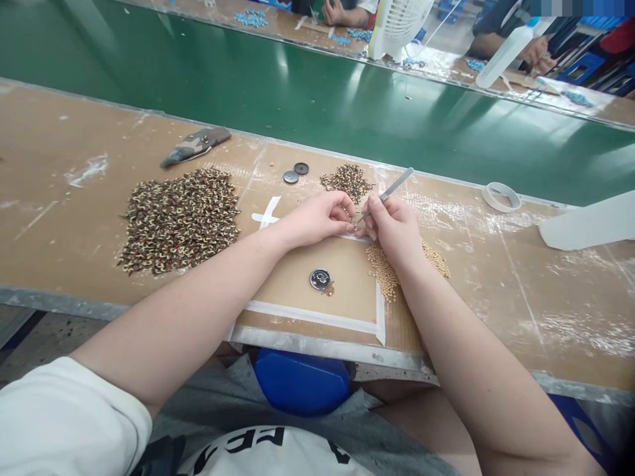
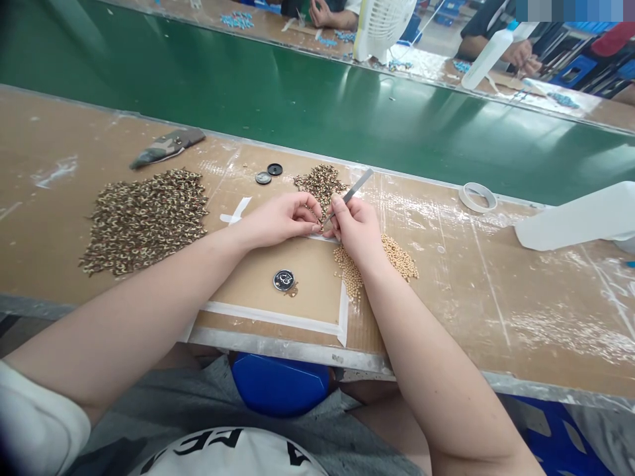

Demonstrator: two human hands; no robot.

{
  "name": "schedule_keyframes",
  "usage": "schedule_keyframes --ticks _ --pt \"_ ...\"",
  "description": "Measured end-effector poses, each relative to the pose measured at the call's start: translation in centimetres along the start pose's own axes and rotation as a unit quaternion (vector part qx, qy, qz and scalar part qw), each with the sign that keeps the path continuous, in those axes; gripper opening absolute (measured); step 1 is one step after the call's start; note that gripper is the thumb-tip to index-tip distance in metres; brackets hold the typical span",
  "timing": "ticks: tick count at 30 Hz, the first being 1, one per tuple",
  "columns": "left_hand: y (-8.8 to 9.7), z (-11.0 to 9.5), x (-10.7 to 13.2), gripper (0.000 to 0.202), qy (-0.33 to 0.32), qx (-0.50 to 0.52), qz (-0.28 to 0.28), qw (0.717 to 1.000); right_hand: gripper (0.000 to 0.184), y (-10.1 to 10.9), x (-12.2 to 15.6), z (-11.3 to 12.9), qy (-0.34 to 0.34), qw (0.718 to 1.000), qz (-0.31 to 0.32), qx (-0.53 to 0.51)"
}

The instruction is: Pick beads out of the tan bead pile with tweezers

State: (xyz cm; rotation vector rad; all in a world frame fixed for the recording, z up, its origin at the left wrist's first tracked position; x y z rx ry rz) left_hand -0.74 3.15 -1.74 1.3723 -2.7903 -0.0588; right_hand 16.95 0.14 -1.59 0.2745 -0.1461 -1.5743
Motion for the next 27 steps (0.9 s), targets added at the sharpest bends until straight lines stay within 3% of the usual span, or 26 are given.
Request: schedule_keyframes --ticks 14,27 --pt "-0.3 -0.6 0.1 0.024 -0.014 0.074 -0.067 0.995 0.046 0.0 0.1 0.5 0.011 1.0 -0.028 -0.003" --pt "0.0 -1.5 0.7 0.018 -0.058 -0.093 -0.073 0.991 0.044 1.5 -0.2 0.8 0.014 0.997 -0.072 0.025"
Point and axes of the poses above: each hand's wrist, its own x-axis away from the middle knuckle, its own y-axis out of the back of the hand, z = x × y, the point moved 2 cm from there along -x, towards the middle knuckle, and after that the axes turned 12 degrees about x, right-handed, at the moved point
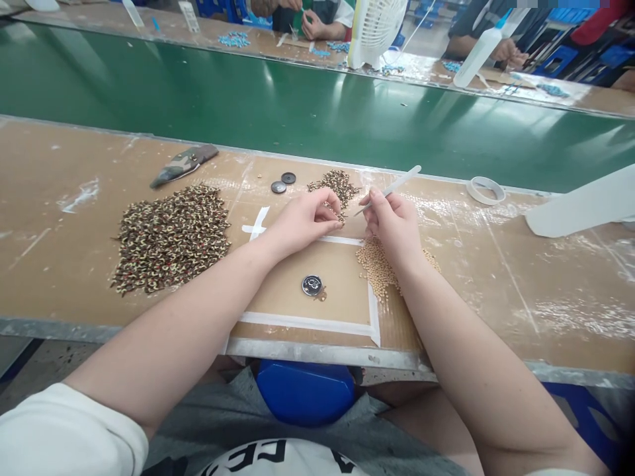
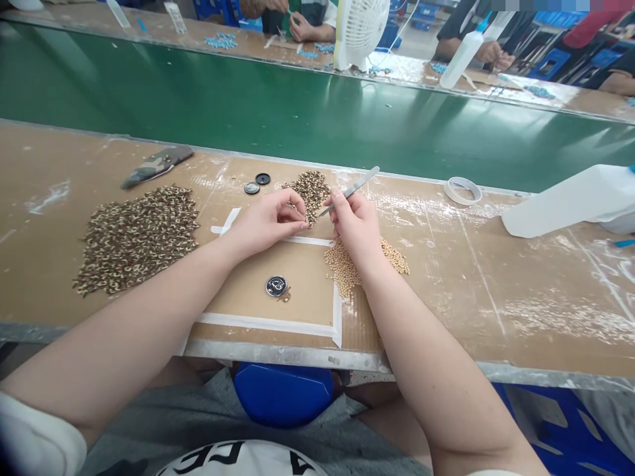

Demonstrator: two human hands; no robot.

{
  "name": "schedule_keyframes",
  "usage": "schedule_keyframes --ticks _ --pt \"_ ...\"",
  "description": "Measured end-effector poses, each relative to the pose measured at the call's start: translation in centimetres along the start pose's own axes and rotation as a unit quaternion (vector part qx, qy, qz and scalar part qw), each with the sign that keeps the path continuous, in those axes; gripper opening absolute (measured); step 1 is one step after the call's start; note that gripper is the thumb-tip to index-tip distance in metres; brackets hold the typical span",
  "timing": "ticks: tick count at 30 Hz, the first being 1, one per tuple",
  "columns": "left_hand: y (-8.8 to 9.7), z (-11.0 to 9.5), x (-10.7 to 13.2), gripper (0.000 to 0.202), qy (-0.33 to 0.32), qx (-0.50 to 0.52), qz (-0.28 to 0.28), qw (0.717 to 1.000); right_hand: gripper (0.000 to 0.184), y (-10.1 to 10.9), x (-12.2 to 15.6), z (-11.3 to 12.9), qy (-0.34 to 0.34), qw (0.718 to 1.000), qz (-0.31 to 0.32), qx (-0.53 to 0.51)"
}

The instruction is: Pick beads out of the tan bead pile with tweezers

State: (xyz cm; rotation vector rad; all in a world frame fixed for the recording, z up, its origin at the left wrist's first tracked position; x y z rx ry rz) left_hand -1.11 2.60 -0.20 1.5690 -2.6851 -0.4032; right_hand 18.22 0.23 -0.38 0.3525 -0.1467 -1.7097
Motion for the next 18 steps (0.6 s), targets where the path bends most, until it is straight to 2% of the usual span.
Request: schedule_keyframes --ticks 4,10,18 --pt "0.5 0.3 -0.2 0.021 -0.023 -0.076 -0.015 0.997 0.042 0.8 -0.3 0.2 0.011 0.999 -0.01 0.032" --pt "1.2 0.6 -0.4 0.022 -0.043 -0.136 -0.053 0.988 0.041 1.6 -0.2 0.7 0.042 0.988 -0.009 0.147" --pt "2.0 0.6 -0.3 0.025 -0.031 -0.213 -0.082 0.973 0.039 2.2 -0.3 0.3 0.051 0.941 0.093 0.32"
Point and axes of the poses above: each hand's wrist, its own x-axis away from the middle knuckle, its own y-axis out of the back of the hand, z = x × y, the point moved 2 cm from there along -x, towards the middle knuckle, and after that the axes turned 12 degrees about x, right-handed, at the moved point
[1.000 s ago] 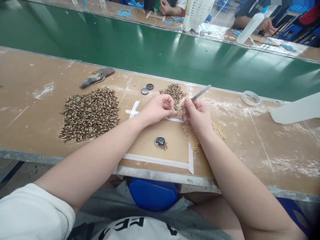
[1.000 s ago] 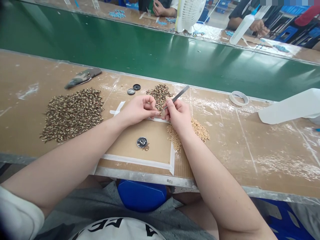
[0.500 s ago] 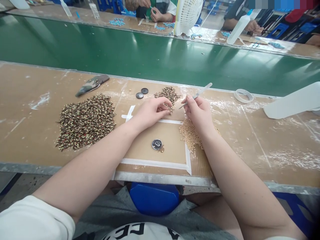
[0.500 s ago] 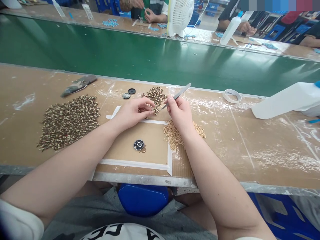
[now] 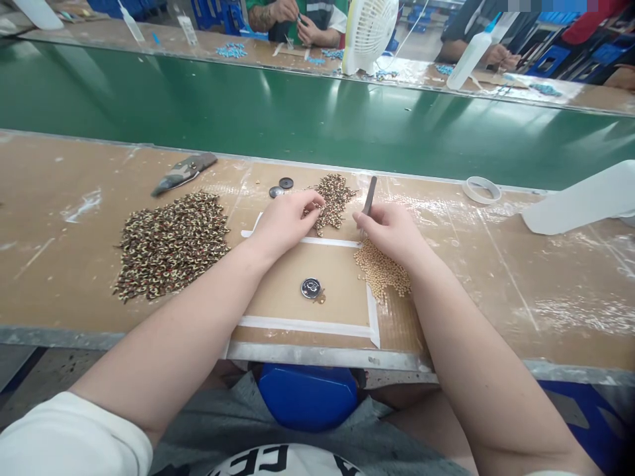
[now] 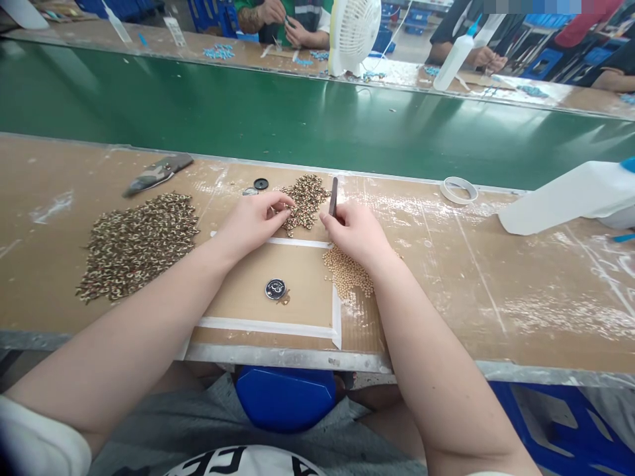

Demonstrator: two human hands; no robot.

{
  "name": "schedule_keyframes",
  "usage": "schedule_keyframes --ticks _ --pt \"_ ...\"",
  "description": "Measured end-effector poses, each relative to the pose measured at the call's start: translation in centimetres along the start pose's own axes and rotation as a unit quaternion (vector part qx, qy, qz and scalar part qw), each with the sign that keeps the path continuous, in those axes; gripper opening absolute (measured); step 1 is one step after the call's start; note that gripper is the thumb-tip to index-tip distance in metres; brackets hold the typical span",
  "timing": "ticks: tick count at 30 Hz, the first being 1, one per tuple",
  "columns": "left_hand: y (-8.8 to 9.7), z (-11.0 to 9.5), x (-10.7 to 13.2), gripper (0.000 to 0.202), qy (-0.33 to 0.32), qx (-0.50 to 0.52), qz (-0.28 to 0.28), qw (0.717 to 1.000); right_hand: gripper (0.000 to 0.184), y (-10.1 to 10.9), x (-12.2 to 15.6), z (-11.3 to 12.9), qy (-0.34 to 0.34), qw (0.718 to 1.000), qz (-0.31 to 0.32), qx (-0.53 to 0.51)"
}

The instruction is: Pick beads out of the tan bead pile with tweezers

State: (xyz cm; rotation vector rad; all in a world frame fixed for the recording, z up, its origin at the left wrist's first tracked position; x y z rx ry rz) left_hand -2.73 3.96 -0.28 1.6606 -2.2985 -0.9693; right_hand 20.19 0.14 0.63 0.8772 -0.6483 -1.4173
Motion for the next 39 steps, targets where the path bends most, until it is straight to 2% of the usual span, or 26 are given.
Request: schedule_keyframes --ticks 4,8,12,14,18,22,27,32,39 --pt "0.1 -0.2 0.1 0.027 0.014 -0.019 0.003 1.0 0.042 -0.4 -0.1 -0.2 0.01 0.999 0.019 0.03" --pt "0.3 -0.6 0.1 0.026 0.018 -0.003 -0.016 1.0 0.043 -0.7 -0.1 -0.3 0.025 0.999 0.028 0.032" --pt "0.0 -0.9 0.0 0.024 0.03 0.073 -0.028 0.997 0.04 -0.6 -0.1 -0.2 0.011 0.999 0.025 0.021" --pt "-0.4 -1.1 0.0 0.023 0.041 0.143 -0.003 0.989 0.035 -0.3 0.0 0.2 0.018 0.999 -0.006 -0.025" --pt "-1.3 -1.6 0.3 0.035 0.101 0.286 0.106 0.947 0.036 0.3 0.5 1.4 0.051 0.979 -0.077 -0.183" --pt "-1.6 -2.0 0.8 0.042 0.168 0.395 0.173 0.886 0.035 0.2 0.9 2.0 0.075 0.962 -0.101 -0.243" --pt "-1.8 -1.8 0.9 0.037 0.188 0.458 0.182 0.849 0.031 -0.3 1.0 2.0 0.091 0.957 -0.103 -0.255" --pt "-1.8 -1.6 0.8 0.033 0.202 0.492 0.188 0.826 0.027 -0.4 1.0 2.3 0.122 0.955 -0.1 -0.253" --pt "-1.8 -1.6 0.8 0.027 0.236 0.528 0.183 0.795 0.03 -0.3 1.3 2.6 0.107 0.958 -0.113 -0.242"
Point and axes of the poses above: each hand's wrist, its own x-axis away from the middle knuckle, its own y-axis out of the back of the hand, z = x × y, the point moved 2 cm from there along -x, towards the middle knuckle, and after that the axes turned 12 degrees about x, right-handed, at the moved point
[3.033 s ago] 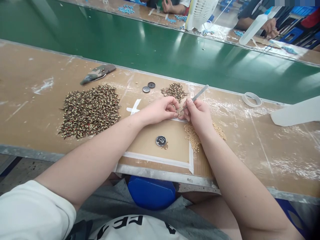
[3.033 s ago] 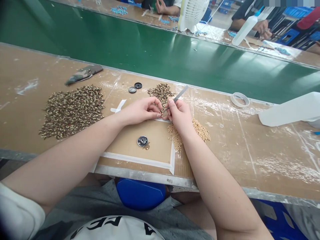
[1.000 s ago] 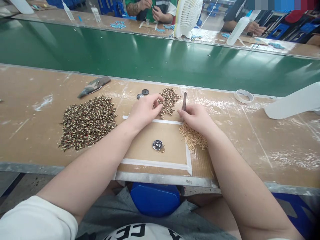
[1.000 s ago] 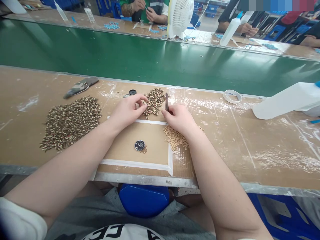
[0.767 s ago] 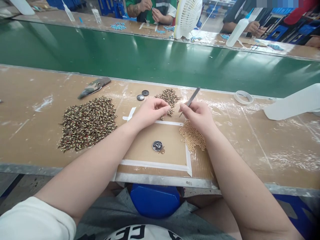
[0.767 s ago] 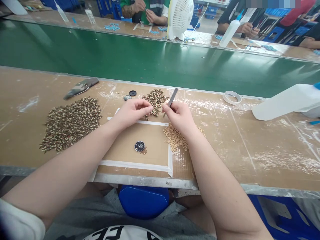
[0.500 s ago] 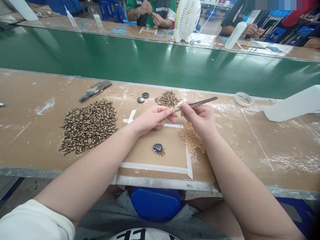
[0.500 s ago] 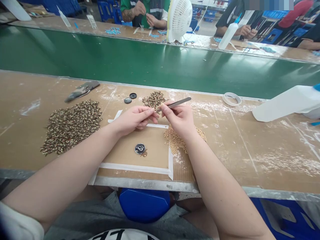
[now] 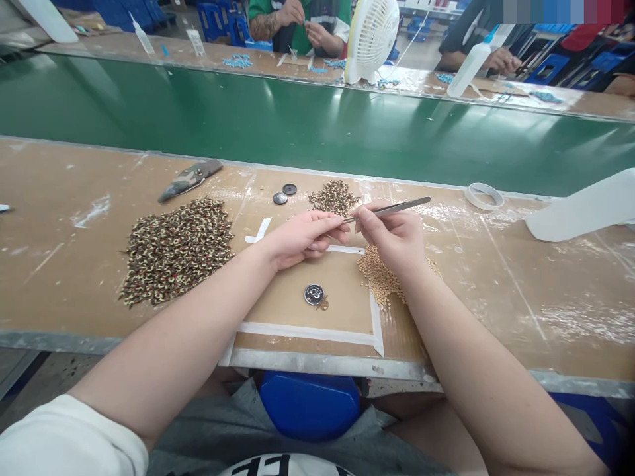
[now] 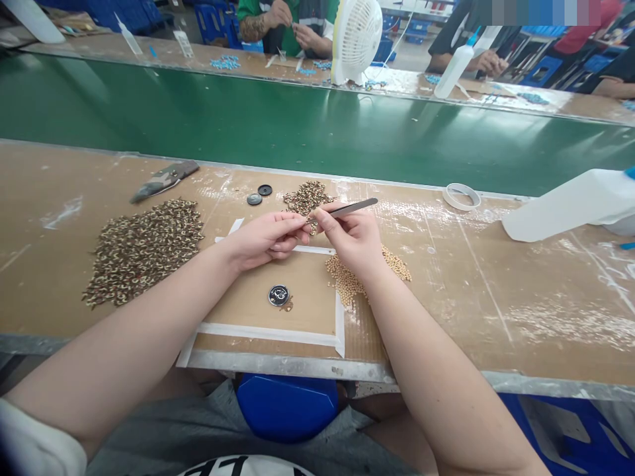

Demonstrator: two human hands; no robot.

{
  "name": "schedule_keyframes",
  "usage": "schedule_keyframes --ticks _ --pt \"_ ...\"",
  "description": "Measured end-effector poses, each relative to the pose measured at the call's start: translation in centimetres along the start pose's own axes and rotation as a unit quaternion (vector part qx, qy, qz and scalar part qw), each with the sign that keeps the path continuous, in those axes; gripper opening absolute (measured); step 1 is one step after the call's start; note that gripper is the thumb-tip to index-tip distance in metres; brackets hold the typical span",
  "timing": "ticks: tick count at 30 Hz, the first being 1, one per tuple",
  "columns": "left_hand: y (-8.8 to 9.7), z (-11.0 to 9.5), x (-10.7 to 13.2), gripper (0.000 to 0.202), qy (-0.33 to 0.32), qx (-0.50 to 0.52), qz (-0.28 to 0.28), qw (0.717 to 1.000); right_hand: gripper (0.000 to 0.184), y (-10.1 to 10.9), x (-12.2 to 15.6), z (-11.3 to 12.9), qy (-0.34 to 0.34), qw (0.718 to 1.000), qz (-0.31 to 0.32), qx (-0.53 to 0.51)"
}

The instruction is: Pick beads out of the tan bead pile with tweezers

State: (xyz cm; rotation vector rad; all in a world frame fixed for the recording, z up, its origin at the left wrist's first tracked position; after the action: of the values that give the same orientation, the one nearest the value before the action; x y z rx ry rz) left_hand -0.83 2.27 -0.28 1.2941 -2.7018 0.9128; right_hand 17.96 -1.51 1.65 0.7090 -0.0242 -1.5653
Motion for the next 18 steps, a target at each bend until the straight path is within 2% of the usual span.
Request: schedule_keyframes --ticks 4,9,18 --pt "-0.12 -0.04 -0.04 0.025 0.013 0.035 -0.005 0.999 0.022 -0.02 0.19 0.67 0.068 0.997 0.004 0.033" --pt "-0.38 -0.13 -0.01 0.024 0.017 0.066 -0.002 0.998 0.016 -0.11 0.29 0.92 0.148 0.988 -0.025 0.043" --pt "-0.46 -0.15 0.2 0.026 0.012 0.049 0.011 0.999 0.014 -0.17 0.25 0.96 0.172 0.983 -0.015 0.054"
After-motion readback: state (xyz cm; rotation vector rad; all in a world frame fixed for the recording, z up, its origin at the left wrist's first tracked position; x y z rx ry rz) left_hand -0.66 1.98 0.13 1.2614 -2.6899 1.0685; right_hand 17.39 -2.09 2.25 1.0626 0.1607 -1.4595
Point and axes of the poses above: each hand's wrist, its own x-axis away from the middle knuckle, its own y-axis out of the back of the hand, z = x × y, the point moved 2 cm from there along -x, towards the middle knuckle, and after that the axes turned 12 degrees about x, right-handed, at the moved point
